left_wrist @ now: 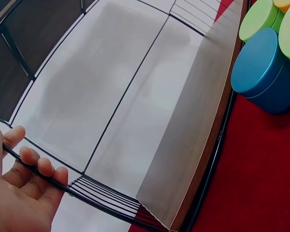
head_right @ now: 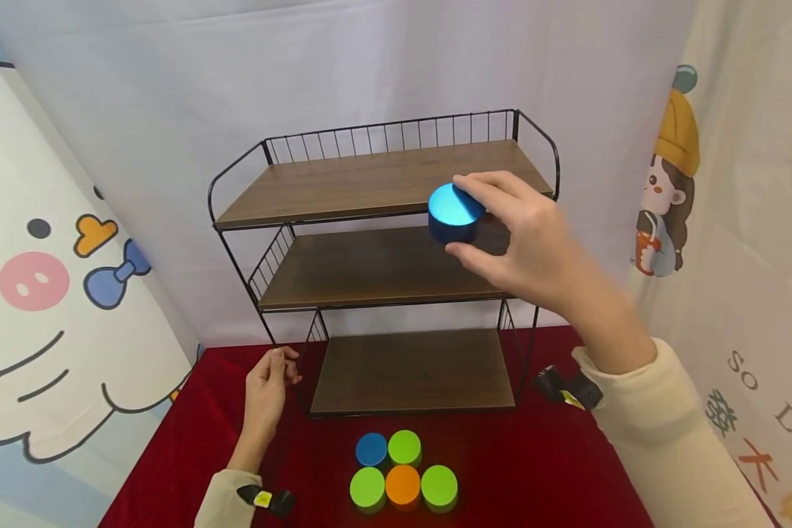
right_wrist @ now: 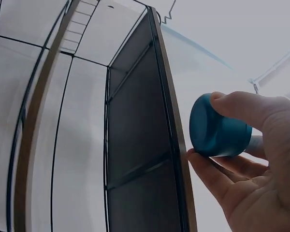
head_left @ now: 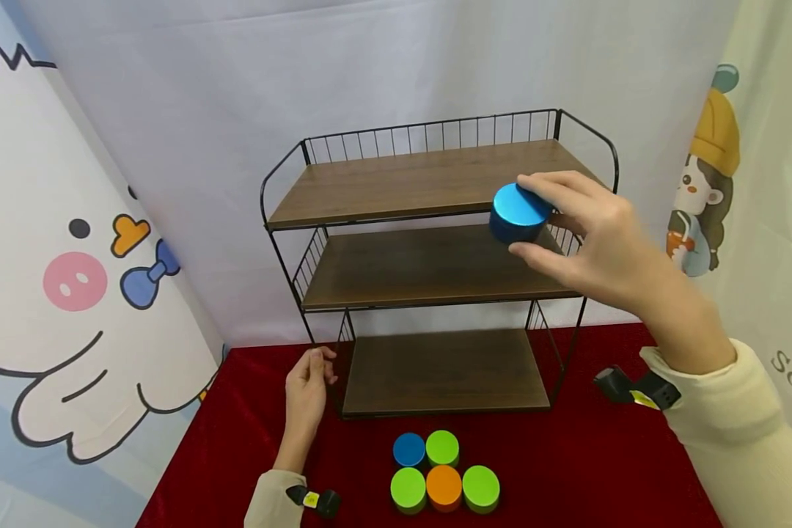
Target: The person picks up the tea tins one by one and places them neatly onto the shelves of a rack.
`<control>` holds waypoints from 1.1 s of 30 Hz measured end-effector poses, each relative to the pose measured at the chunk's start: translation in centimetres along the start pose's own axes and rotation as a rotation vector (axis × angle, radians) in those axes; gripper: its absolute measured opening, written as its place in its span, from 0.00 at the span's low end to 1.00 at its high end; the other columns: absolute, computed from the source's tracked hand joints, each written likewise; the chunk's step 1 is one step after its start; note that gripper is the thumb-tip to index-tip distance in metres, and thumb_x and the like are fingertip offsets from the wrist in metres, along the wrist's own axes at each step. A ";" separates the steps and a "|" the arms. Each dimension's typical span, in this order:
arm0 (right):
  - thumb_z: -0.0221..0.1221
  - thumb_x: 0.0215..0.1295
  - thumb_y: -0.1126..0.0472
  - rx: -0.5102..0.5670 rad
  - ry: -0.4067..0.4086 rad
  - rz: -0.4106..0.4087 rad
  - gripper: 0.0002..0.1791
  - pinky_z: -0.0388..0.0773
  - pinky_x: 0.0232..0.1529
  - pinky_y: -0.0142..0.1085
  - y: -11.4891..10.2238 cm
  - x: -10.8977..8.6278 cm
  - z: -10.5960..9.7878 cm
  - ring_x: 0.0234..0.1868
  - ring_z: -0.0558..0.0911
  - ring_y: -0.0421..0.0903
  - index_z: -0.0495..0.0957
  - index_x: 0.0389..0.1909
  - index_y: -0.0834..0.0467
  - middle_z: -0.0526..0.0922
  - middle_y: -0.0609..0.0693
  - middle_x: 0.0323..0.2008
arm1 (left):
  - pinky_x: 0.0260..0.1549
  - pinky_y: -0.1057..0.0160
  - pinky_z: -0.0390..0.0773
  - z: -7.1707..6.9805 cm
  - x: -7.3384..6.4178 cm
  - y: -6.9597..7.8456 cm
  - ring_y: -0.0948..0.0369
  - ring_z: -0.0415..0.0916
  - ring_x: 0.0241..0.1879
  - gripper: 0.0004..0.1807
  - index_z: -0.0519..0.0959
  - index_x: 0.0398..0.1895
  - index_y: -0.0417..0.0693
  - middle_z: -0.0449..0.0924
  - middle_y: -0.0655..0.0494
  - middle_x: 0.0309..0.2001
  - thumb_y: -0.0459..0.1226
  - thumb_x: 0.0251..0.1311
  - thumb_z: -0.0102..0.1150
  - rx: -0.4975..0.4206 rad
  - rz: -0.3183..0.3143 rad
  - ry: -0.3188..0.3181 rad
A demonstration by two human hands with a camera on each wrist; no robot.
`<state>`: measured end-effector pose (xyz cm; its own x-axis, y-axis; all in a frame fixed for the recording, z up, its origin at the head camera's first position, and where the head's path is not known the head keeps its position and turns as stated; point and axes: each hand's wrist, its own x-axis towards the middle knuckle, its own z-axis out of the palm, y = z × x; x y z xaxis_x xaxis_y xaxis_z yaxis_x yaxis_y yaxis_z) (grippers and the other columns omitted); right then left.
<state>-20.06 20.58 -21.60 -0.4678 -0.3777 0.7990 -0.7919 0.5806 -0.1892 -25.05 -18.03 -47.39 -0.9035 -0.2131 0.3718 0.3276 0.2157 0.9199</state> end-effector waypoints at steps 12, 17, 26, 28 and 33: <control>0.74 0.53 0.75 0.010 0.011 0.072 0.38 0.72 0.54 0.14 1.7 1.8 -1.4 0.55 0.84 0.59 0.73 0.68 0.68 0.78 0.64 0.61 | 0.35 0.68 0.82 -0.1 -0.1 0.0 0.60 0.73 0.28 0.22 0.79 0.43 0.31 0.70 0.42 0.26 0.41 0.82 0.41 0.001 0.005 -0.001; 0.74 0.55 0.73 -0.005 0.000 0.111 0.37 0.74 0.55 0.18 2.2 2.4 -1.4 0.57 0.84 0.61 0.73 0.68 0.67 0.78 0.63 0.62 | 0.36 0.67 0.82 -0.3 -0.2 0.2 0.60 0.73 0.30 0.21 0.79 0.43 0.35 0.70 0.44 0.27 0.42 0.82 0.42 0.004 -0.017 -0.014; 0.72 0.60 0.69 -0.037 -0.053 0.173 0.36 0.77 0.58 0.27 3.0 3.4 -1.3 0.59 0.83 0.63 0.72 0.69 0.66 0.77 0.64 0.63 | 0.36 0.67 0.83 -0.2 -0.2 0.2 0.59 0.73 0.30 0.20 0.79 0.42 0.36 0.71 0.42 0.27 0.42 0.83 0.42 0.017 -0.010 -0.015; 0.73 0.60 0.68 -0.053 -0.064 0.185 0.36 0.77 0.58 0.29 3.2 3.4 -1.3 0.60 0.82 0.63 0.72 0.70 0.66 0.77 0.64 0.64 | 0.36 0.67 0.83 -0.2 -0.1 0.2 0.59 0.73 0.30 0.21 0.79 0.42 0.36 0.70 0.42 0.27 0.42 0.82 0.42 0.015 -0.006 -0.017; 0.73 0.61 0.67 -0.074 -0.082 0.197 0.37 0.78 0.58 0.30 3.5 3.7 -1.3 0.60 0.82 0.63 0.71 0.70 0.65 0.77 0.64 0.65 | 0.36 0.67 0.83 -0.1 0.0 0.1 0.60 0.73 0.29 0.20 0.79 0.41 0.37 0.70 0.42 0.27 0.42 0.82 0.41 0.006 -0.001 -0.022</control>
<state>-24.05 22.22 -18.58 -0.6433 -0.3074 0.7012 -0.6525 0.6992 -0.2922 -24.93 -18.10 -47.26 -0.9100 -0.1921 0.3675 0.3248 0.2209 0.9196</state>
